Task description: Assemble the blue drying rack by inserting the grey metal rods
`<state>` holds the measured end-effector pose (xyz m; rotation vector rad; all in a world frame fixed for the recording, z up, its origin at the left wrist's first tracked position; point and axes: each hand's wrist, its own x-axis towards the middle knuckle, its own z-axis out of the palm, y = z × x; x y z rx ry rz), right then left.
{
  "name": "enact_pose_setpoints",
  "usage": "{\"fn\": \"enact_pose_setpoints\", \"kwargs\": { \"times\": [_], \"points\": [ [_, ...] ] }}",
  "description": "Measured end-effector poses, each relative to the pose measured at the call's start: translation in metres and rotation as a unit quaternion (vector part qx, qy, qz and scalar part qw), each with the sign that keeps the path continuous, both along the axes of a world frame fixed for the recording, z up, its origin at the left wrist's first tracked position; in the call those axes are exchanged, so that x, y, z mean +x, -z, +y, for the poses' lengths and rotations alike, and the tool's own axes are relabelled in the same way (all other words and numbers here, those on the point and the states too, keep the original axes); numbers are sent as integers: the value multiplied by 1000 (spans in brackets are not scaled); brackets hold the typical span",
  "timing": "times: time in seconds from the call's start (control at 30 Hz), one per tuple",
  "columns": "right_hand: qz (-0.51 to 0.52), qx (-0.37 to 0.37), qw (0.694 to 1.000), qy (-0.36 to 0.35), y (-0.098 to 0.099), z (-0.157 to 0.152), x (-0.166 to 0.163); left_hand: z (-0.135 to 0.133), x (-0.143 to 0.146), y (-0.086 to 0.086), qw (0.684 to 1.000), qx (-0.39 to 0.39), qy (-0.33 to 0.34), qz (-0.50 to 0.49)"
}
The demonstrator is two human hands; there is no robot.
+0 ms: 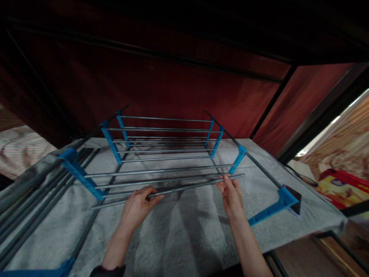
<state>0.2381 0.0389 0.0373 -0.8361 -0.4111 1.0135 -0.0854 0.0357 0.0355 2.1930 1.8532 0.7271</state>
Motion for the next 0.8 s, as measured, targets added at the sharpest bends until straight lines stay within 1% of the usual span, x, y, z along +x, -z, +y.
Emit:
{"fn": "enact_pose_setpoints", "kwargs": {
  "times": [0.1, 0.2, 0.3, 0.37, 0.5, 0.67, 0.73, 0.8],
  "points": [
    [5, 8, 1000, 14, -16, 7, -6, -2, -2, -1, 997, 75, 3, -1],
    [2, 21, 1000, -12, -35, 15, -11, -3, -4, 0, 988, 154, -15, -3],
    [3, 45, 999, -29, -48, 20, -15, -2, -6, 4, 980, 198, -25, -12],
    [7, 54, 998, -31, -49, 19, -15, -2, -8, 8, 977, 210, -27, -9],
    [13, 44, 998, -53, -43, 15, -10, -3, -7, 10, 974, 226, -24, 11],
    [15, 29, 998, -61, -44, 18, 2, -6, 8, 7, 967, 252, 17, 27],
    [13, 24, 998, -62, -47, 19, 6, -9, 13, 4, 966, 255, 20, 37],
    [7, 26, 997, -72, -48, 20, 7, -12, 15, 3, 965, 258, 8, 49]
  ]
}}
